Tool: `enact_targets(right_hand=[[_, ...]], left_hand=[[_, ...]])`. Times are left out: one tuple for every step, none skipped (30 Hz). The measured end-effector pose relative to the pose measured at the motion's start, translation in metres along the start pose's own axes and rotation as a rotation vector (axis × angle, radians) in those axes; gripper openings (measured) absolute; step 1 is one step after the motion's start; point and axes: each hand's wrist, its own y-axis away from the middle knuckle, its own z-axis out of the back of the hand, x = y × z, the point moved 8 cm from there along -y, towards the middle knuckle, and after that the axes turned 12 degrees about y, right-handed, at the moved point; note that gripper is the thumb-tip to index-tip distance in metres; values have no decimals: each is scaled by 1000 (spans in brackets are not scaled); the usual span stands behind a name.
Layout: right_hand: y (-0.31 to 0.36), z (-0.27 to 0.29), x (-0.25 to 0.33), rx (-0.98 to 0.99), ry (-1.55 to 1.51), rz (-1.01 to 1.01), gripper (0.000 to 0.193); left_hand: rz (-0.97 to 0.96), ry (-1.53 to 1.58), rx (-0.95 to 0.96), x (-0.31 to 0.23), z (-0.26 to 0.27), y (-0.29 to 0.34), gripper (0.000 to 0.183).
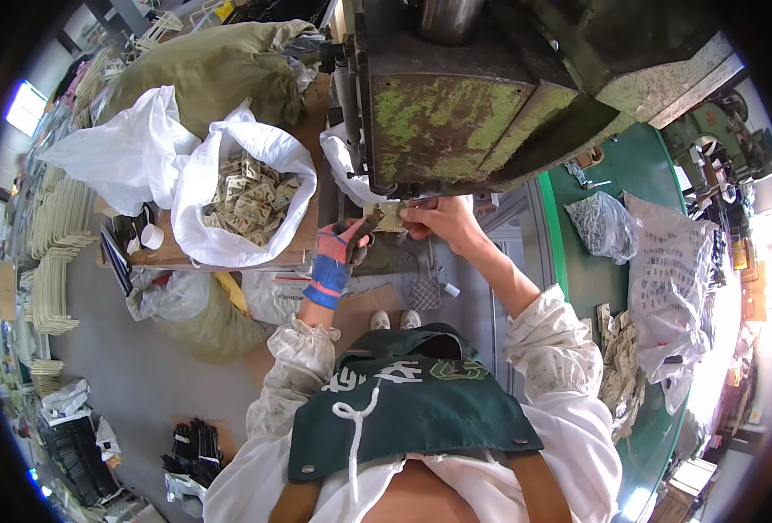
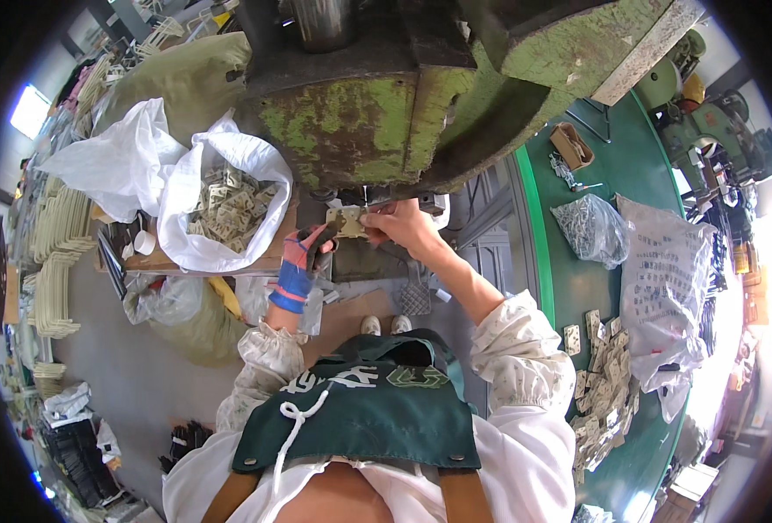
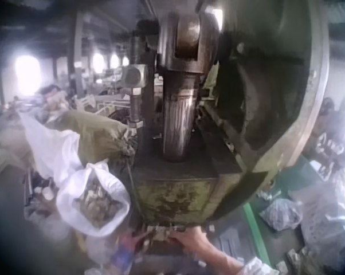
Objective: The person repeatedly picks up small rectangular objects from a pile, places them into a press machine, and removes the processed items. The person handles the objects one at a time and places the finished pieces onto a nearby surface.
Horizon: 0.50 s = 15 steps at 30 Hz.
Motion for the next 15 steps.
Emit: enact_targets(right_hand=[[0, -1, 2, 8, 3, 1, 16], [1, -1, 2, 16, 2, 0, 15], [0, -3, -2, 45, -9, -42, 15], [-4, -2, -6, 72, -21, -84, 14], [-10, -2, -10, 105, -32, -123, 13], [-15, -3, -19, 168, -97, -186, 12], [-18, -3, -26, 185, -92, -251, 13], [-18, -5, -28, 204, -86, -313, 15], [-16, -6, -21, 232, 16, -246, 16], [-12, -6, -12, 258, 119, -179, 17], [-11, -7, -2, 288, 230, -106, 19], [-12, 1, 0, 181, 264, -73, 20], [-9, 9, 0, 76, 297, -40, 21], [-5, 19, 2, -31, 337, -8, 22], [-2, 23, -5, -50, 264, 12, 22]], left_hand=[[34, 24, -24, 0, 0, 0, 15], [70, 45, -49, -2, -1, 3, 15], [61, -35, -36, -7, -4, 4, 15], [51, -115, -23, -11, -6, 5, 18], [38, -196, -14, -13, -6, 7, 21], [-12, -192, 9, -15, -7, 7, 22], [-61, -187, 32, -15, -8, 7, 23], [-60, -163, 36, -16, -9, 7, 24], [-61, -140, 40, -17, -10, 8, 24], [-8, -98, 24, -16, -9, 8, 24], [37, -52, 5, -16, -8, 7, 24], [55, -23, -13, -15, -4, 6, 22], [73, 6, -33, -13, 3, 5, 20], [90, 43, -52, -12, 6, 3, 18], [160, 113, -70, -3, 10, 2, 17]])
